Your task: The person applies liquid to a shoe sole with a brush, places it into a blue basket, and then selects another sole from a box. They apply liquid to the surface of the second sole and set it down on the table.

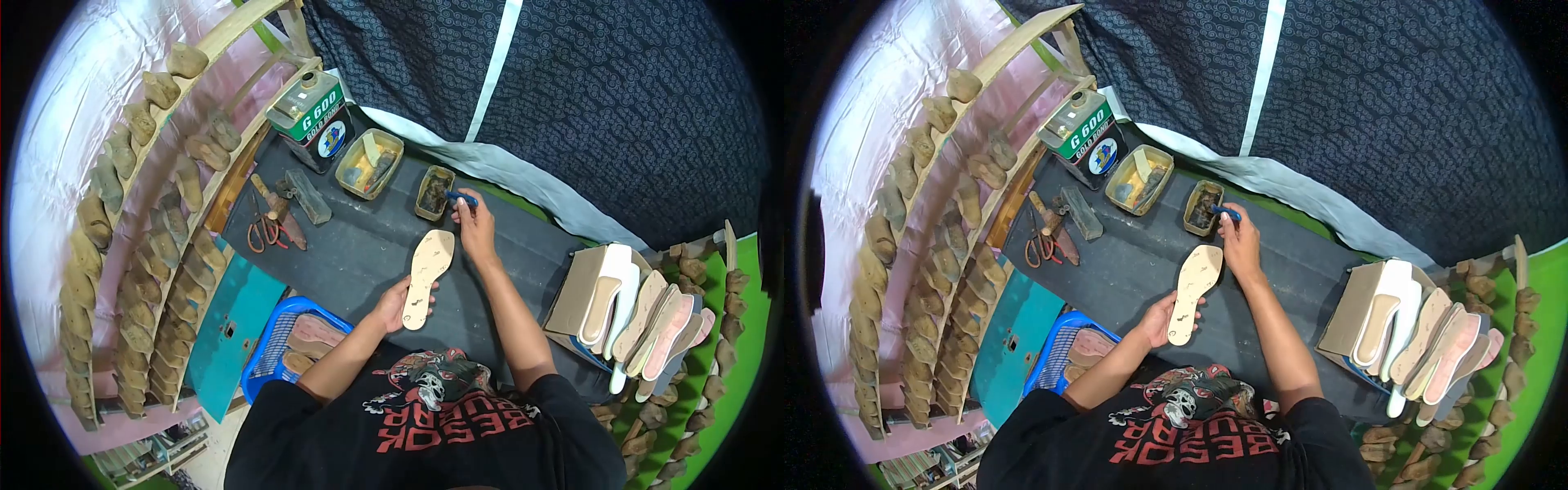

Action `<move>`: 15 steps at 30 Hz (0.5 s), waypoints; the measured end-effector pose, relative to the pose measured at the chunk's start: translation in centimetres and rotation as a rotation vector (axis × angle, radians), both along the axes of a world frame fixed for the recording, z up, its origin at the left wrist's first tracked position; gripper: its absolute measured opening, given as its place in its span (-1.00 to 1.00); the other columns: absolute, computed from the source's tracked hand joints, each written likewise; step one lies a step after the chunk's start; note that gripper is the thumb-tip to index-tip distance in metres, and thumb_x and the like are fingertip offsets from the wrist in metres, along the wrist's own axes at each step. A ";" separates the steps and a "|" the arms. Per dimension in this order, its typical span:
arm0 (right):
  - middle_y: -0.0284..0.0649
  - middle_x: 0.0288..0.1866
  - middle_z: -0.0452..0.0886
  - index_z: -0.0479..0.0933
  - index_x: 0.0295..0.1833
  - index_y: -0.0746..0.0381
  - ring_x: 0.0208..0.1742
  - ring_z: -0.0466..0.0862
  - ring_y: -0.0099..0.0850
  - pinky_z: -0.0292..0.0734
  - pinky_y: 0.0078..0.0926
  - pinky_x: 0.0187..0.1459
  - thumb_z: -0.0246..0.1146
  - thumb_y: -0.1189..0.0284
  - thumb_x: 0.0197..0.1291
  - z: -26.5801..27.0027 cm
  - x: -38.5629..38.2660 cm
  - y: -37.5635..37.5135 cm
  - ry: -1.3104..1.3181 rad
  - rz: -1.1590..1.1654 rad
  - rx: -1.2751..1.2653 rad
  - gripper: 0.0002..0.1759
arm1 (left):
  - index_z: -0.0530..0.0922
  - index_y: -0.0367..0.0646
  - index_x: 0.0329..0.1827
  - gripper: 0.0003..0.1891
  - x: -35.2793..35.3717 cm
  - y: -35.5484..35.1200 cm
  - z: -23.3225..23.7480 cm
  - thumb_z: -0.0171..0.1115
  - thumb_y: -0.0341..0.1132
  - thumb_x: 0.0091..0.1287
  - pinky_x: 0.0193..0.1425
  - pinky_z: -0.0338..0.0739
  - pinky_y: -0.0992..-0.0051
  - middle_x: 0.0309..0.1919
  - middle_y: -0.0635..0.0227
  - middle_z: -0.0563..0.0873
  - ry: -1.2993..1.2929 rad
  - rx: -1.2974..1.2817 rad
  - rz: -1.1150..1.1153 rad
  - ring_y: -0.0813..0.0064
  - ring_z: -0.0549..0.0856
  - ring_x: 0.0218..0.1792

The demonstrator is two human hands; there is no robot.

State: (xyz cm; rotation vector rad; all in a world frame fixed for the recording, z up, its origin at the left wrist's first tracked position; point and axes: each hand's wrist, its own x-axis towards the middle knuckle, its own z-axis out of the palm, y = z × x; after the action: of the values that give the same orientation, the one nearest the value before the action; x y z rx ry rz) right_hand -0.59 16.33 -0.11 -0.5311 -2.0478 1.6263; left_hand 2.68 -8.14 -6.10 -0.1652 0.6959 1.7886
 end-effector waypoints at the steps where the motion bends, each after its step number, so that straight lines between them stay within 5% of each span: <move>1: -0.23 -0.22 0.72 0.56 0.28 0.27 -0.29 0.69 -0.52 0.65 -0.48 -0.18 0.19 0.39 0.55 -0.2 -0.1 0.2 0.005 -0.003 -0.001 -0.69 | 0.37 -0.15 0.51 -0.47 0.0 0.0 0.2 -0.17 0.01 0.69 0.01 0.78 0.19 0.24 0.19 0.69 -0.001 0.008 0.008 0.27 0.76 0.00; 15: -0.19 -0.11 0.76 0.56 0.29 0.32 -0.12 0.76 -0.49 0.67 -0.54 -0.07 0.19 0.38 0.59 -0.5 0.5 0.7 0.053 -0.033 -0.077 -0.68 | 0.37 -0.21 0.54 -0.43 -0.3 -1.3 0.0 -0.15 0.00 0.68 0.02 0.79 0.20 0.28 0.19 0.68 -0.017 0.027 0.115 0.31 0.77 -0.02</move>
State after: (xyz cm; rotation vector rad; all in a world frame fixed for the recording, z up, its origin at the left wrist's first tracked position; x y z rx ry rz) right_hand -0.09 17.04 -0.63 -0.5400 -1.9351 1.6873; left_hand 2.35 -9.48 -6.12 -0.2056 0.6616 1.9038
